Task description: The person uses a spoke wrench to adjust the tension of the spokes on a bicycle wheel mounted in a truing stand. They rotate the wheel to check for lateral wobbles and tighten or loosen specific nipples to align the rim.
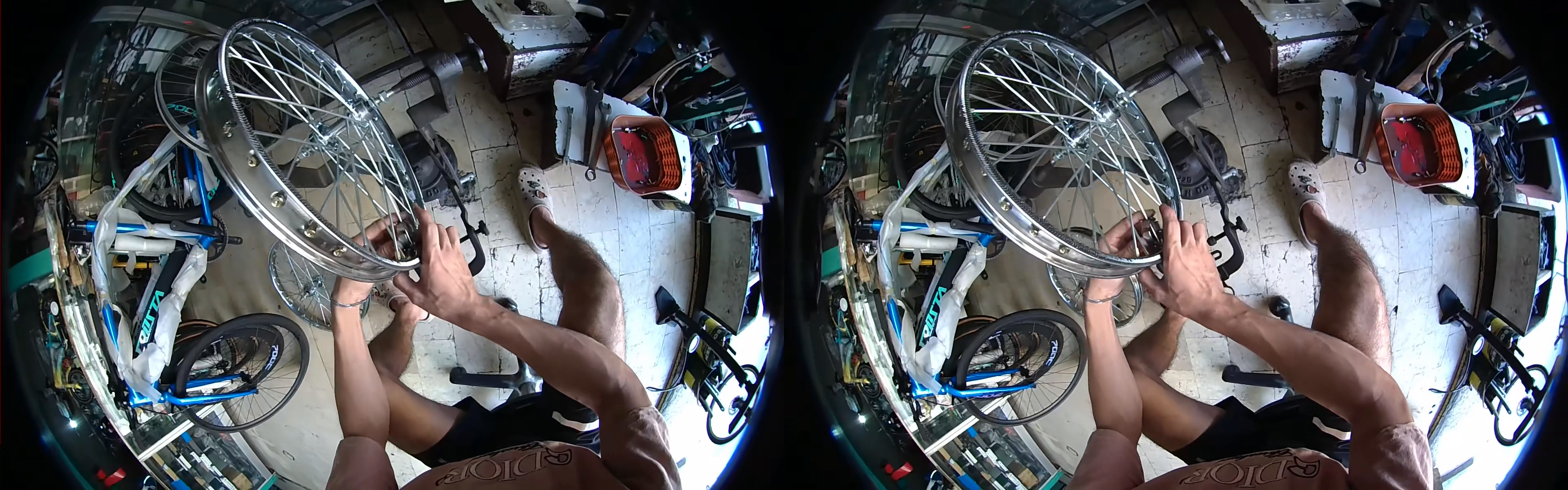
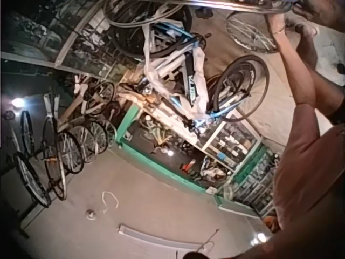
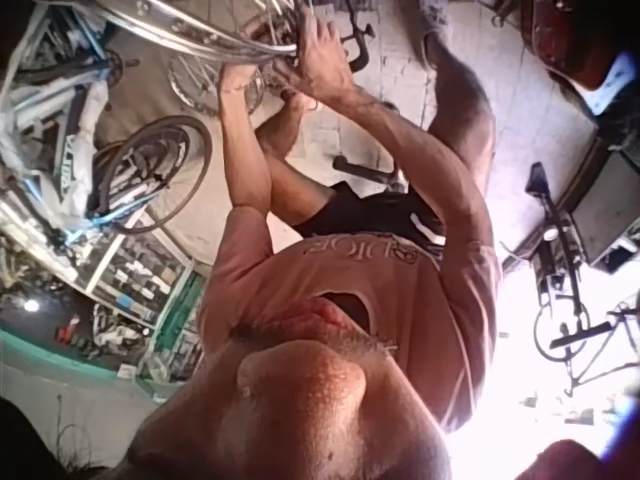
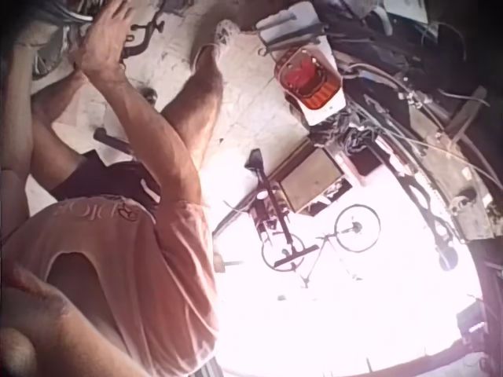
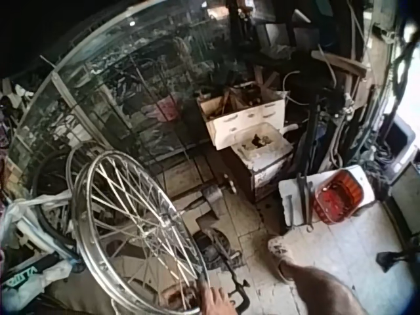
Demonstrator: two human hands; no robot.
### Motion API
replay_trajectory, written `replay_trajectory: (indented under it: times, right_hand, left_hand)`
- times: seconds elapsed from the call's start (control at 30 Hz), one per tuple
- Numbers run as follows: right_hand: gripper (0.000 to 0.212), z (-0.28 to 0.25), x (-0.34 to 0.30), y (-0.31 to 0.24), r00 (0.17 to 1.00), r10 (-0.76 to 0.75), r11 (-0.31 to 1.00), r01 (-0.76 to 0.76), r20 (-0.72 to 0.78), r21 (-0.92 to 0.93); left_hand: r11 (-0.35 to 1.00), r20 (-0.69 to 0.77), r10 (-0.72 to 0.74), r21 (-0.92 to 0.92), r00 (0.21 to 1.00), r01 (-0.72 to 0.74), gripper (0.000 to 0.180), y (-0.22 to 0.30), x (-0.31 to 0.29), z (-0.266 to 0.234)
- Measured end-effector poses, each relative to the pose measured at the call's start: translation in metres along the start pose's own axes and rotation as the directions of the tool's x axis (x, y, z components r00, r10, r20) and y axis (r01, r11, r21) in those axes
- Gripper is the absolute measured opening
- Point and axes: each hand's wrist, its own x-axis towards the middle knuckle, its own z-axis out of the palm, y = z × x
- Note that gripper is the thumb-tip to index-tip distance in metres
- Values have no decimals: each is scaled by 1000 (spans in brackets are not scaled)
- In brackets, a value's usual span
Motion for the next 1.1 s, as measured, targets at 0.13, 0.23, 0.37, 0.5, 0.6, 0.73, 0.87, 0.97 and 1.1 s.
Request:
replay_trajectory:
  times: [0.13, 0.23, 0.37, 0.5, 0.6, 0.73, 0.87, 0.97, 1.1]
  right_hand:
    - [75, 11, -5, 5, 991, -46, 997, 52, -125, 49]
    - [74, 12, -6, 2, 991, -45, 991, 61, -130, 122]
    - [75, 20, -11, -5, 987, -54, 984, 79, -151, 160]
    - [74, 18, -14, -2, 981, -68, 988, 91, -181, 123]
    - [76, 20, -13, 6, 973, -172, 979, 152, -156, -136]
    - [80, 17, -7, 11, 973, -214, 967, 198, -87, -158]
    - [89, 8, 0, 20, 980, -196, 975, 190, -37, -116]
    - [91, 6, 3, 21, 979, -205, 975, 203, -16, -92]
    - [89, 6, 4, 21, 983, -160, 981, 169, 94, -96]
  left_hand:
    - [998, 7, -45, 52, 999, 45, 47, -1, 2, -2]
    - [999, -94, 9, 53, 996, -4, 44, -14, 0, -4]
    - [971, -168, 119, -188, 979, -150, 44, -38, 2, -5]
    - [993, -222, 86, -56, 971, -100, 36, 3, -2, 23]
    - [979, -73, -75, 184, 994, 87, 42, 14, -2, 7]
    - [996, 22, -2, 94, 1000, -1, 44, 5, -4, -2]
    - [994, 116, 29, 101, 993, -41, 28, 17, -4, -3]
    - [997, 119, 16, 77, 993, -26, 26, 19, -4, -7]
    - [999, 95, 29, 13, 995, -30, 36, 1, 6, -9]
